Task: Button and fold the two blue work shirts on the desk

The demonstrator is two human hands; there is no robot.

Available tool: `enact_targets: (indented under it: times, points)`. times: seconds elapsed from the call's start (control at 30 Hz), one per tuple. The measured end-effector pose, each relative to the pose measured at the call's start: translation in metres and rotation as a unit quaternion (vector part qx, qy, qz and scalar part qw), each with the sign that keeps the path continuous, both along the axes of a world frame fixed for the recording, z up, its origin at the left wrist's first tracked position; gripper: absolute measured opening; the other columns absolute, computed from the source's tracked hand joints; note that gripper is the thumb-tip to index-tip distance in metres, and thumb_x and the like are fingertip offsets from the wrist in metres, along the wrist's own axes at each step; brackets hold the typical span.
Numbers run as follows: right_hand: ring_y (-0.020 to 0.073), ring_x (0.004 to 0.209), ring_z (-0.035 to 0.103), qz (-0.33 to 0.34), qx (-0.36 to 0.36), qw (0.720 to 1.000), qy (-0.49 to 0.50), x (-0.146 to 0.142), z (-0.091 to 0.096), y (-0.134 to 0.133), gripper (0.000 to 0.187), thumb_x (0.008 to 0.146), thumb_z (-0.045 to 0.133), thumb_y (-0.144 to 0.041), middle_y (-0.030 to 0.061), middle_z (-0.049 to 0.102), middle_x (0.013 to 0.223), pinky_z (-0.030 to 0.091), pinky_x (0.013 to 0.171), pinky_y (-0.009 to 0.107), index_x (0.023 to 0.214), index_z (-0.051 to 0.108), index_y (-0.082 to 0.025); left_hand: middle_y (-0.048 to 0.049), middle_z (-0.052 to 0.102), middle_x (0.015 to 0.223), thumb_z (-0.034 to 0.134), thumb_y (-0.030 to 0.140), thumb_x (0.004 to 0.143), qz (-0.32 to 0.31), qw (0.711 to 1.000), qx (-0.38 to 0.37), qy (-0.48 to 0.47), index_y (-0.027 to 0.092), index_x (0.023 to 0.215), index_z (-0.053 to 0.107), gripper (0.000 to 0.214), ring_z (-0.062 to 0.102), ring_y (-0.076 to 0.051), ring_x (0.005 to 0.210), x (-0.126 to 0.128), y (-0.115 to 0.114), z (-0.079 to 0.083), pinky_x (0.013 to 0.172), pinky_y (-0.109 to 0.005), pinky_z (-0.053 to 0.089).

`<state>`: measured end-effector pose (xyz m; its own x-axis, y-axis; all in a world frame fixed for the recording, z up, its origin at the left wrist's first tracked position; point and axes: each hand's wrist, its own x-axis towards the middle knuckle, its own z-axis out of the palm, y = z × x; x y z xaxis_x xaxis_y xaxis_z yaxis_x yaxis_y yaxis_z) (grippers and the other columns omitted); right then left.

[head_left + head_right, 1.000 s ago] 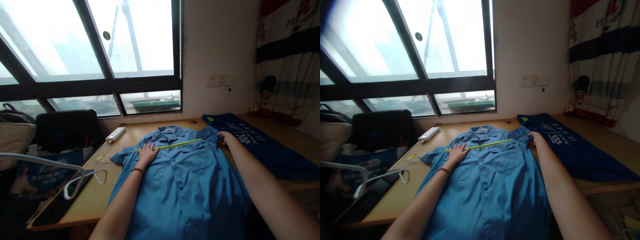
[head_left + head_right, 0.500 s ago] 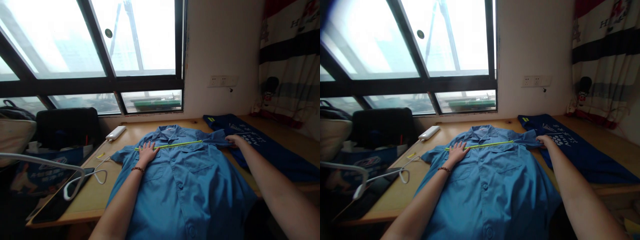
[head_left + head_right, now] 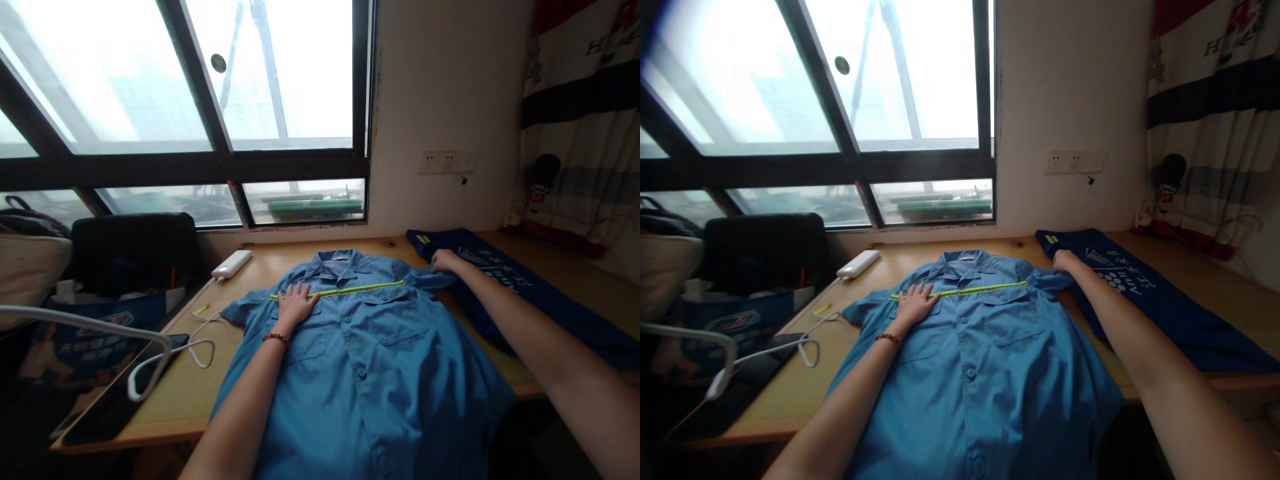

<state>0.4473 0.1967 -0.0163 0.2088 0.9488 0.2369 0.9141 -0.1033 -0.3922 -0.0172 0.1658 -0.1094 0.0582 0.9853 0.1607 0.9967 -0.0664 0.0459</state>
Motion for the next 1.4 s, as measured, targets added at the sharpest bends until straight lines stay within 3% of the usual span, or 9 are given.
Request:
enact_targets:
  times: [0.17, 0.33, 0.5, 0.67, 0.83, 0.97, 1.17, 1.3, 1.4]
  points:
    - [0.0157, 0.065, 0.060, 0.010, 0.153, 0.971, 0.182, 0.006, 0.021, 0.006, 0.022, 0.071, 0.054, -0.033, 0.0043, 0.063, 0.077, 0.047, 0.056, 0.025, 0.083, 0.060, -0.016, -0.0049, 0.028, 0.138, 0.018, 0.065, 0.075, -0.004, 1.000, 0.003, -0.003, 0.030, 0.129, 0.033, 0.066, 0.020, -0.031, 0.126, 0.000, -0.001, 0.000, 0.098, -0.054, 0.013]
    - [0.0141, 0.046, 0.056, -0.196, 0.030, 0.916, 0.348, 0.040, -0.005, -0.020, 0.010, 0.064, 0.062, -0.015, 0.0056, 0.059, 0.062, 0.043, 0.044, 0.024, 0.072, 0.057, -0.014, -0.0051, 0.028, 0.138, 0.018, 0.065, 0.075, -0.004, 1.000, 0.003, -0.011, 0.030, 0.129, 0.034, 0.066, 0.020, -0.031, 0.126, 0.000, -0.003, 0.002, 0.098, -0.054, 0.014]
    - [0.0136, 0.048, 0.055, -0.222, 0.010, 0.863, 0.454, 0.035, -0.023, -0.025, 0.022, 0.068, 0.056, -0.010, 0.0039, 0.059, 0.064, 0.047, 0.048, 0.030, 0.089, 0.052, -0.017, -0.0056, 0.028, 0.138, 0.019, 0.066, 0.075, 0.002, 1.000, -0.006, -0.009, 0.029, 0.129, 0.035, 0.067, 0.019, -0.031, 0.126, 0.002, -0.004, 0.006, 0.098, -0.053, 0.013]
    - [0.0080, 0.054, 0.055, -0.121, 0.055, 0.851, 0.508, 0.004, 0.008, -0.007, 0.022, 0.077, 0.049, -0.017, 0.0019, 0.061, 0.074, 0.046, 0.055, 0.022, 0.099, 0.052, -0.019, -0.0052, 0.027, 0.139, 0.020, 0.064, 0.076, 0.001, 1.000, -0.006, -0.007, 0.029, 0.129, 0.034, 0.065, 0.019, -0.032, 0.126, 0.003, -0.004, 0.005, 0.098, -0.054, 0.013]
    - [0.0109, 0.059, 0.058, 0.160, -0.058, 0.837, 0.520, -0.046, 0.046, -0.013, 0.023, 0.074, 0.056, -0.024, 0.0038, 0.064, 0.086, 0.046, 0.053, 0.021, 0.097, 0.056, -0.019, -0.0054, 0.026, 0.139, 0.019, 0.065, 0.075, -0.001, 1.000, -0.004, -0.013, 0.028, 0.129, 0.034, 0.067, 0.019, -0.031, 0.126, 0.002, -0.002, 0.003, 0.098, -0.054, 0.012]
    - [0.0163, 0.071, 0.062, 0.203, -0.105, 0.831, 0.507, -0.073, 0.052, -0.021, 0.038, 0.076, 0.052, -0.046, 0.0069, 0.061, 0.103, 0.049, 0.061, 0.029, 0.106, 0.050, -0.023, -0.0049, 0.027, 0.139, 0.018, 0.066, 0.075, -0.003, 1.000, -0.005, -0.015, 0.029, 0.129, 0.034, 0.067, 0.019, -0.032, 0.126, 0.002, -0.001, 0.002, 0.098, -0.055, 0.013]
    - [0.0204, 0.092, 0.057, 0.171, -0.055, 0.962, 0.206, -0.090, -0.011, -0.030, 0.030, 0.078, 0.050, -0.040, 0.0087, 0.062, 0.102, 0.042, 0.083, 0.030, 0.095, 0.061, -0.017, -0.0057, 0.027, 0.139, 0.018, 0.066, 0.075, -0.004, 1.000, -0.003, -0.021, 0.028, 0.129, 0.034, 0.068, 0.019, -0.032, 0.126, 0.001, -0.003, 0.004, 0.098, -0.055, 0.013]
    - [0.0259, 0.121, 0.033, 0.205, -0.057, 0.977, -0.013, -0.093, -0.074, -0.057, 0.052, 0.077, 0.045, -0.049, 0.0062, 0.040, 0.131, 0.023, 0.100, 0.039, 0.123, 0.045, -0.024, -0.0061, 0.027, 0.139, 0.019, 0.065, 0.075, -0.004, 1.000, -0.004, -0.024, 0.027, 0.129, 0.035, 0.068, 0.019, -0.032, 0.126, 0.001, -0.004, 0.004, 0.098, -0.054, 0.013]
    - [0.0287, 0.125, 0.022, 0.152, -0.091, 0.981, -0.084, -0.089, -0.094, -0.066, 0.058, 0.078, 0.037, -0.057, 0.0045, 0.028, 0.138, 0.016, 0.100, 0.047, 0.128, 0.036, -0.028, -0.0073, 0.028, 0.138, 0.022, 0.064, 0.076, -0.006, 0.999, 0.006, -0.032, 0.026, 0.129, 0.035, 0.067, 0.018, -0.031, 0.126, 0.002, -0.005, 0.002, 0.098, -0.054, 0.013]
